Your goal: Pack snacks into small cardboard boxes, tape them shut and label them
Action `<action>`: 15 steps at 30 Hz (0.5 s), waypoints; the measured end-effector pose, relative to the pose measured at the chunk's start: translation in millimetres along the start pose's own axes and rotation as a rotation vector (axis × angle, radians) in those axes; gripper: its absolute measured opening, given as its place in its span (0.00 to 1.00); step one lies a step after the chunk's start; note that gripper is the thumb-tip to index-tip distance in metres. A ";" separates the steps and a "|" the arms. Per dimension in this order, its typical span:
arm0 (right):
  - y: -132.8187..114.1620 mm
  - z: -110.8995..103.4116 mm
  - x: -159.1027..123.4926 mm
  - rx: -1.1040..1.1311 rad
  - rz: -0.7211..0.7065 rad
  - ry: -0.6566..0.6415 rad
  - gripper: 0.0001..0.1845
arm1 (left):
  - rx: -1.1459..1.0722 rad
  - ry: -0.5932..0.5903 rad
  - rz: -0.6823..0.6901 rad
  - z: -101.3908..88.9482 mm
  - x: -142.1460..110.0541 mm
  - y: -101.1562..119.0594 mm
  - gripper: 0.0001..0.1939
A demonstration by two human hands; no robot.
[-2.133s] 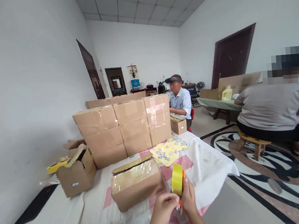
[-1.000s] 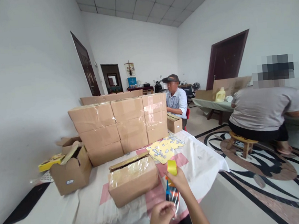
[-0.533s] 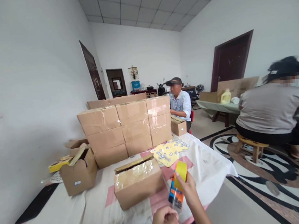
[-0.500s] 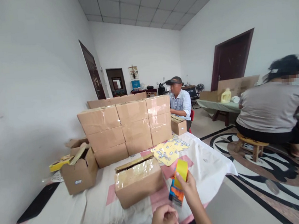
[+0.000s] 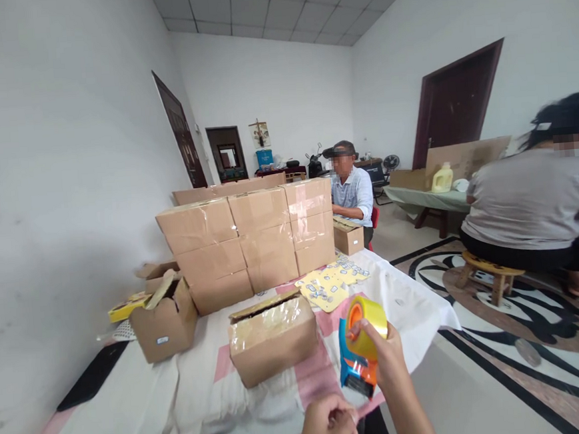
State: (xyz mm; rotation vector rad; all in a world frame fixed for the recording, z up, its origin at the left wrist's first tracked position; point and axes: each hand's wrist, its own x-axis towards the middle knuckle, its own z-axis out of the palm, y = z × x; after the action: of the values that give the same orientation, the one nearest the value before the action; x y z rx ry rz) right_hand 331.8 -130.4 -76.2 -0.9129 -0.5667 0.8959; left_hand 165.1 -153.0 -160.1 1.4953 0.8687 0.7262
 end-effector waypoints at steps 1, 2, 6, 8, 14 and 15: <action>-0.9 -1.4 -0.9 -0.001 -0.018 -0.015 0.25 | -0.020 -0.010 0.008 -1.3 0.6 0.0 0.17; -1.7 -2.7 -2.1 -0.006 -0.041 -0.030 0.24 | -0.041 -0.013 0.014 -2.9 0.7 0.6 0.17; -3.2 -4.6 -8.0 0.020 -0.099 -0.008 0.21 | -0.045 0.037 0.007 -6.6 -4.3 7.1 0.14; -2.7 -4.6 -10.6 0.056 -0.092 0.029 0.20 | -0.013 0.043 -0.005 -5.4 -8.4 11.2 0.12; -2.0 -8.7 -15.6 0.057 -0.014 0.056 0.25 | 0.108 0.054 -0.008 -1.4 -13.4 15.3 0.09; -3.1 -10.0 -17.0 0.059 0.019 0.023 0.26 | 0.158 0.073 -0.009 -1.6 -12.6 14.3 0.10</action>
State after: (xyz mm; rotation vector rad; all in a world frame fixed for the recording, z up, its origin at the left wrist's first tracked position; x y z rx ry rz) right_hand 331.6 -150.1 -79.5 -0.8752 -0.5101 0.9134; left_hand 158.7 -163.2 -145.2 1.6117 1.0070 0.7222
